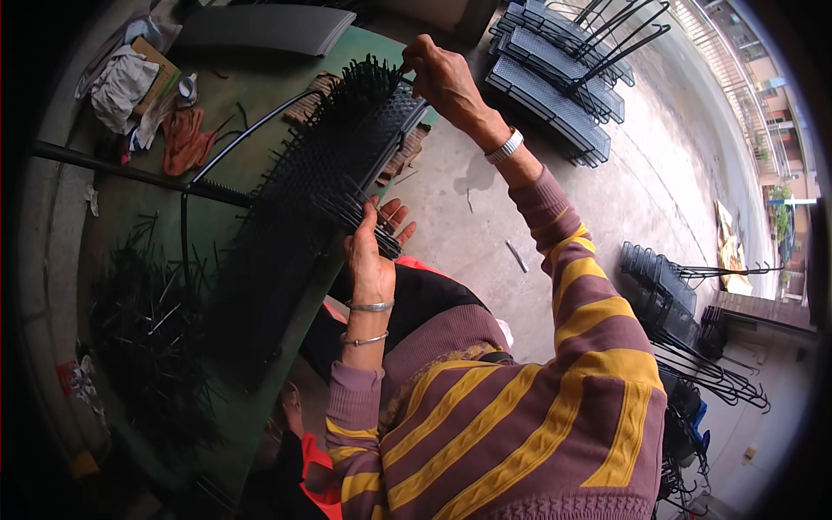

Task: Manually inserting metal wires or pins into a base frame to assemble industrial components.

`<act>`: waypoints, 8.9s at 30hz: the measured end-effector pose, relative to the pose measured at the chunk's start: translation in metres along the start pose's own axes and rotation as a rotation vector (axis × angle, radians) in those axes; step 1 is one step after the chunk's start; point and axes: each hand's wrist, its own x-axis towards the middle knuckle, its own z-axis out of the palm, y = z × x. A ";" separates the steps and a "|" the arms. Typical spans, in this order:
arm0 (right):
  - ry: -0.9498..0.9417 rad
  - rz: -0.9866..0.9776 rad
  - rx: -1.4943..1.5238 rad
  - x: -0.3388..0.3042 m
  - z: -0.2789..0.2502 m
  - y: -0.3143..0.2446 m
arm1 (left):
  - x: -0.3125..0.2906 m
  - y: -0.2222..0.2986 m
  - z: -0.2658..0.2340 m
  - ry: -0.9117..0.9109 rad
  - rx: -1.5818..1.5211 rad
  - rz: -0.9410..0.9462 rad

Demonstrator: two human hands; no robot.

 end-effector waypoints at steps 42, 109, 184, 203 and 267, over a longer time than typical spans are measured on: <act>-0.006 -0.142 -0.320 0.006 0.022 0.004 | -0.014 -0.001 0.005 -0.024 0.115 0.101; 0.016 0.022 0.010 -0.002 0.009 -0.016 | -0.007 0.006 -0.002 -0.043 0.060 0.063; -0.494 0.321 0.550 -0.057 0.004 -0.064 | -0.025 -0.002 0.008 -0.405 0.445 -0.029; 0.293 -0.101 -0.108 -0.020 0.015 -0.022 | 0.006 0.011 -0.006 -0.234 0.151 0.026; -0.145 0.286 -0.075 -0.027 0.001 -0.028 | -0.005 0.002 0.031 -0.019 0.071 0.126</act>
